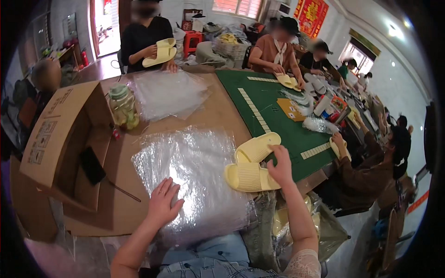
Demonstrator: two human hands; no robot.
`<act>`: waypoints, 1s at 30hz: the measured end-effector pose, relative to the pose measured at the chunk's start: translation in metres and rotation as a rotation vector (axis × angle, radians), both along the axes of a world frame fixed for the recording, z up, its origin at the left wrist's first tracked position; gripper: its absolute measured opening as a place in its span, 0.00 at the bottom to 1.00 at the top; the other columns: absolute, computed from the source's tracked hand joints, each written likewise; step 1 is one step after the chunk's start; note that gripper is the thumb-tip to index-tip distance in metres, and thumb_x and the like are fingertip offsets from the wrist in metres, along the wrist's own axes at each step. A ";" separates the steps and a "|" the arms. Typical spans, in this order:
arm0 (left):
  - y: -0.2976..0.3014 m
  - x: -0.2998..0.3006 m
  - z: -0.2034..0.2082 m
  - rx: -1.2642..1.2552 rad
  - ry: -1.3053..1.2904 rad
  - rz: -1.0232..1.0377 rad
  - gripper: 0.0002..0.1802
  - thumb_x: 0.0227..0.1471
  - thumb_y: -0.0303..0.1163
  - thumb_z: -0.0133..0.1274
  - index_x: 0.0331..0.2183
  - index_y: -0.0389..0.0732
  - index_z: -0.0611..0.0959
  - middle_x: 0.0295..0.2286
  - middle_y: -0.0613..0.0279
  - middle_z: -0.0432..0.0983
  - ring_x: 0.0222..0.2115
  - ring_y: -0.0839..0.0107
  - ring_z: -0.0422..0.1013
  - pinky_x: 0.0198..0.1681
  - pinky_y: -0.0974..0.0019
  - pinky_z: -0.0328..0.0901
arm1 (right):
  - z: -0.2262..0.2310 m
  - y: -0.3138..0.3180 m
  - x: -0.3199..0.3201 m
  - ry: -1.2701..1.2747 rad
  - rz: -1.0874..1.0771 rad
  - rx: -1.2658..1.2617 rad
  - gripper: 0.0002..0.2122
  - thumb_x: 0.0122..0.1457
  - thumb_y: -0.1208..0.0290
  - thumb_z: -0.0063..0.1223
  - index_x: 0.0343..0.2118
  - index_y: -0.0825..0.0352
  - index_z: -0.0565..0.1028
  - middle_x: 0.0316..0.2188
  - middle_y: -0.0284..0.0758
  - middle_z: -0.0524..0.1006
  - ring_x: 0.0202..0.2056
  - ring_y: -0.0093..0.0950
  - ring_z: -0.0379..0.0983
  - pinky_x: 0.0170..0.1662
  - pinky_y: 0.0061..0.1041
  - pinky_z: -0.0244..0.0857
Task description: The person wraps pairs of yellow and white plastic slippers in bubble wrap at a long assembly table. They pick up a pair, place it on a sheet of bubble wrap, fold the wrap around the slippers, and set the wrapped package aside. The process is repeated for multiple pairs throughout the clip.
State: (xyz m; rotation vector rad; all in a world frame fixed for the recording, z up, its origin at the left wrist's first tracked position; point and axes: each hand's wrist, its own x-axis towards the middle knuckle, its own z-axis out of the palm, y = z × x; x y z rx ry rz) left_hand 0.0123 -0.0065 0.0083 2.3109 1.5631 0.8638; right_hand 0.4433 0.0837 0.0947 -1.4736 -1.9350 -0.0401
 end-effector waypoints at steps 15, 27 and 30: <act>0.002 -0.004 -0.008 0.050 -0.009 0.003 0.28 0.52 0.47 0.58 0.51 0.42 0.81 0.59 0.43 0.67 0.62 0.47 0.61 0.65 0.50 0.55 | -0.056 0.021 0.014 0.476 0.070 -0.335 0.18 0.53 0.67 0.64 0.44 0.72 0.78 0.35 0.42 0.81 0.39 0.37 0.79 0.44 0.32 0.71; 0.003 0.000 -0.010 0.085 -0.045 0.000 0.27 0.51 0.46 0.61 0.50 0.43 0.82 0.58 0.45 0.69 0.60 0.45 0.62 0.64 0.49 0.57 | -0.061 0.026 -0.005 -0.081 -0.092 -0.249 0.16 0.45 0.66 0.65 0.34 0.72 0.77 0.35 0.49 0.80 0.40 0.49 0.76 0.45 0.43 0.70; 0.002 -0.003 -0.010 0.061 -0.033 0.022 0.26 0.52 0.45 0.60 0.50 0.43 0.82 0.58 0.46 0.69 0.61 0.47 0.62 0.65 0.50 0.55 | -0.047 0.014 -0.025 -0.046 -0.149 -0.270 0.15 0.48 0.67 0.64 0.36 0.71 0.79 0.33 0.48 0.81 0.39 0.50 0.78 0.43 0.44 0.71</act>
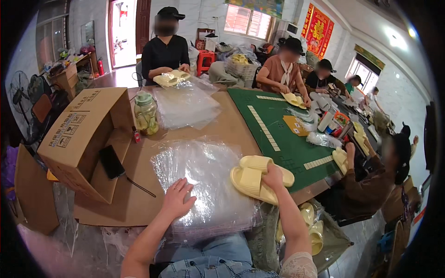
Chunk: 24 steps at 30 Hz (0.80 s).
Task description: The person wraps pairs of yellow and white plastic slippers in bubble wrap at a long assembly table. They pick up a pair, place it on a sheet of bubble wrap, fold the wrap around the slippers, and set the wrapped package aside. The process is repeated for multiple pairs throughout the clip.
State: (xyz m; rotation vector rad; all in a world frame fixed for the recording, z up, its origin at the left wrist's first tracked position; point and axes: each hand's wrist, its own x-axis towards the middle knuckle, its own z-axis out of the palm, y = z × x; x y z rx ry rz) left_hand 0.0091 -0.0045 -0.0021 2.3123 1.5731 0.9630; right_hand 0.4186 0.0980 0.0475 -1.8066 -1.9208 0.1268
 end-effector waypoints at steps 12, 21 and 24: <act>-0.004 0.006 0.010 -0.054 0.027 0.124 0.28 0.53 0.46 0.57 0.53 0.41 0.80 0.60 0.41 0.65 0.62 0.45 0.60 0.64 0.48 0.56 | 0.073 -0.108 -0.067 0.548 0.264 0.123 0.20 0.52 0.71 0.66 0.48 0.70 0.76 0.42 0.43 0.80 0.47 0.40 0.76 0.51 0.35 0.68; 0.002 0.003 0.001 -0.015 0.062 0.109 0.30 0.52 0.46 0.58 0.54 0.41 0.79 0.59 0.41 0.66 0.62 0.43 0.60 0.65 0.47 0.56 | 0.038 -0.048 -0.143 0.208 0.238 -0.059 0.17 0.52 0.70 0.55 0.42 0.78 0.73 0.39 0.57 0.75 0.46 0.55 0.70 0.51 0.45 0.65; 0.001 0.003 0.006 -0.047 0.049 0.108 0.32 0.52 0.48 0.58 0.55 0.40 0.78 0.59 0.40 0.66 0.61 0.43 0.60 0.65 0.48 0.55 | -0.007 -0.004 -0.155 0.300 0.216 -0.081 0.25 0.53 0.62 0.59 0.46 0.80 0.70 0.46 0.58 0.71 0.52 0.55 0.66 0.57 0.45 0.61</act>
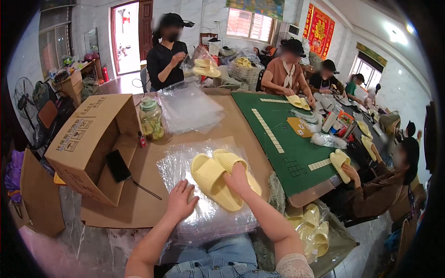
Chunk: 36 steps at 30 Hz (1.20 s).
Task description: The person wraps pairs of yellow and white plastic slippers in bubble wrap at a long assembly table. They pick up a pair, place it on a sheet of bubble wrap, fold the wrap around the slippers, and set the wrapped package aside. The process is repeated for multiple pairs throughout the clip.
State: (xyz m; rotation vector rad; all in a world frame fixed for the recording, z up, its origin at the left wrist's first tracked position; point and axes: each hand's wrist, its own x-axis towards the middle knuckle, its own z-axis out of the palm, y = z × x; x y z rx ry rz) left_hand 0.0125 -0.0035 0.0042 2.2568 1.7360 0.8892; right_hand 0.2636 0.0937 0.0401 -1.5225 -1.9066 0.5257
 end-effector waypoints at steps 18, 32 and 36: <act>-0.001 0.000 -0.006 0.004 0.001 0.007 0.33 0.52 0.49 0.58 0.54 0.38 0.77 0.59 0.41 0.67 0.63 0.46 0.60 0.64 0.48 0.56 | -0.025 0.025 -0.022 -0.360 0.120 0.289 0.09 0.49 0.69 0.57 0.31 0.69 0.78 0.38 0.46 0.75 0.46 0.46 0.70 0.50 0.44 0.64; -0.001 -0.001 0.002 0.232 0.087 -0.030 0.25 0.55 0.44 0.58 0.51 0.41 0.81 0.58 0.48 0.69 0.63 0.47 0.59 0.65 0.47 0.55 | -0.011 -0.052 0.057 -0.329 -0.055 0.178 0.05 0.47 0.75 0.53 0.26 0.71 0.73 0.29 0.47 0.76 0.36 0.49 0.75 0.42 0.47 0.68; -0.020 0.026 0.012 0.174 0.049 -0.288 0.30 0.52 0.53 0.61 0.51 0.44 0.81 0.59 0.49 0.68 0.61 0.45 0.62 0.63 0.49 0.59 | -0.020 -0.052 0.054 -0.236 -0.095 0.175 0.05 0.48 0.76 0.53 0.27 0.71 0.73 0.30 0.48 0.76 0.35 0.50 0.75 0.41 0.47 0.69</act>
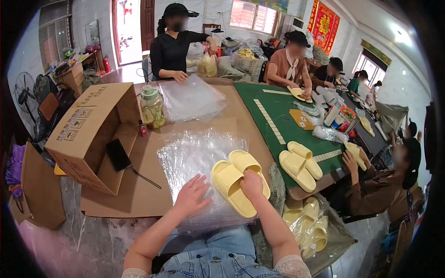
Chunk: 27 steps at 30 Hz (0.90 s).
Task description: The person wraps pairs of yellow and white plastic slippers in bubble wrap at a long assembly table. They pick up a pair, place it on a sheet of bubble wrap, fold the wrap around the slippers, and set the wrapped package aside. The process is repeated for multiple pairs throughout the clip.
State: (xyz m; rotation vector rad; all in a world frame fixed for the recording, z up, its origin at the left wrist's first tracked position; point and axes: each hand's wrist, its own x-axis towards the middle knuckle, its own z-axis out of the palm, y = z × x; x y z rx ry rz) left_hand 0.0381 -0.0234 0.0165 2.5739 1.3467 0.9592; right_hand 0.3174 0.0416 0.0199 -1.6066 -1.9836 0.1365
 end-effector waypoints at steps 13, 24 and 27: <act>-0.002 0.009 0.007 -0.236 -0.065 0.070 0.18 0.61 0.40 0.51 0.49 0.44 0.82 0.50 0.47 0.76 0.52 0.48 0.71 0.58 0.53 0.65 | 0.007 -0.057 0.056 0.871 0.103 -0.101 0.08 0.55 0.79 0.56 0.38 0.73 0.79 0.32 0.38 0.83 0.36 0.28 0.78 0.41 0.32 0.70; 0.023 0.005 0.005 -0.385 -0.082 0.108 0.24 0.67 0.42 0.40 0.60 0.50 0.75 0.54 0.43 0.73 0.58 0.46 0.66 0.61 0.52 0.61 | 0.068 -0.133 0.016 -0.040 0.708 -0.326 0.09 0.53 0.69 0.56 0.34 0.67 0.78 0.32 0.43 0.79 0.36 0.46 0.77 0.42 0.43 0.70; 0.018 0.006 0.021 -0.427 -0.130 0.091 0.24 0.66 0.42 0.40 0.61 0.52 0.74 0.56 0.40 0.71 0.59 0.46 0.64 0.61 0.51 0.61 | 0.052 -0.119 0.012 -0.054 0.483 -0.304 0.08 0.52 0.70 0.55 0.30 0.69 0.76 0.31 0.46 0.78 0.35 0.48 0.77 0.41 0.45 0.70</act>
